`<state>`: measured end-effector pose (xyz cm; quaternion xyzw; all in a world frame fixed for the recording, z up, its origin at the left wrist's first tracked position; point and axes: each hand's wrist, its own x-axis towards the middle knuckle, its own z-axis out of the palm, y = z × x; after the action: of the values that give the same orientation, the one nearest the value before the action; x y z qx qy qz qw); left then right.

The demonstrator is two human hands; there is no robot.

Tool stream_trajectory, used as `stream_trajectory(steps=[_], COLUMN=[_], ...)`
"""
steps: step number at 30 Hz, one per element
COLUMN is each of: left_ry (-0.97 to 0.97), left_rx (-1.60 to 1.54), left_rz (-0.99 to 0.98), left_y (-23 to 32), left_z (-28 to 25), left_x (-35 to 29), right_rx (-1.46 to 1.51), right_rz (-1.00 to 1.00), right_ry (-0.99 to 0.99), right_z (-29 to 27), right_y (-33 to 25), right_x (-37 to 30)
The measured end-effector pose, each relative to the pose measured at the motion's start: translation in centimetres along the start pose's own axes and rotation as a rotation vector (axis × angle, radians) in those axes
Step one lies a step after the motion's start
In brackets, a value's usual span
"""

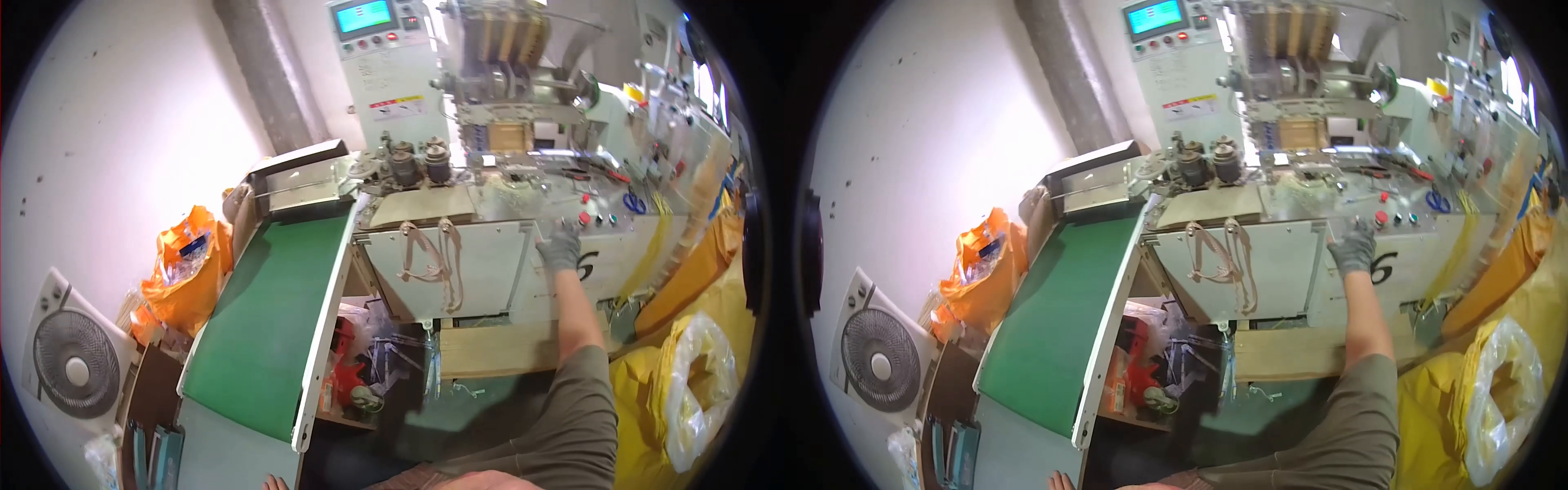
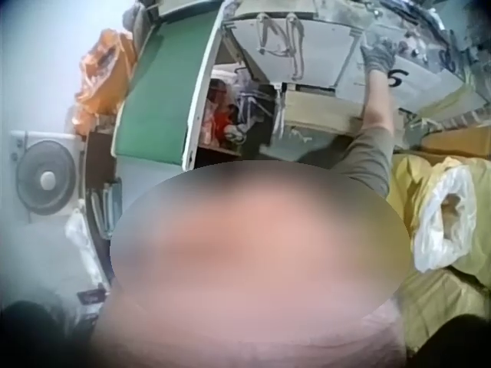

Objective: Packaging stick-like items into plastic bags and then placing them into a cardboard box.

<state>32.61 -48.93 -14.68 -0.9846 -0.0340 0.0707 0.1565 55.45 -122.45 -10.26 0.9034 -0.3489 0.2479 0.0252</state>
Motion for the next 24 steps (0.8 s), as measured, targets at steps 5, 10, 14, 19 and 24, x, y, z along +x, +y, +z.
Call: stream_trajectory(steps=[5, 10, 14, 19, 24], left_ry=[0.201, 0.324, 0.293, 0.306, 0.268], left_rx=[0.244, 0.348, 0.611, -0.168, -0.215], left_rz=[0.112, 0.143, 0.111, 0.068, 0.022], left_y=[-0.2, -1.3, -2.1, 1.9, 0.7], left_z=[0.5, 2.3, 3.9, -2.7, -2.2], left_x=[-1.0, -1.1, -0.8, -1.9, -2.8], right_rx=[0.413, -0.152, 0.109, 0.287, 0.083], right_rz=[0.058, 0.335, 0.224, 0.050, 0.139], right_ry=[0.258, 0.020, -0.026, 0.074, -0.233], right_z=[3.8, 5.9, 6.2, 3.4, 1.1], right_y=[-1.1, -4.4, -2.4, -0.7, -1.1], right_x=[7.4, 2.0, 0.9, -0.1, -2.1])
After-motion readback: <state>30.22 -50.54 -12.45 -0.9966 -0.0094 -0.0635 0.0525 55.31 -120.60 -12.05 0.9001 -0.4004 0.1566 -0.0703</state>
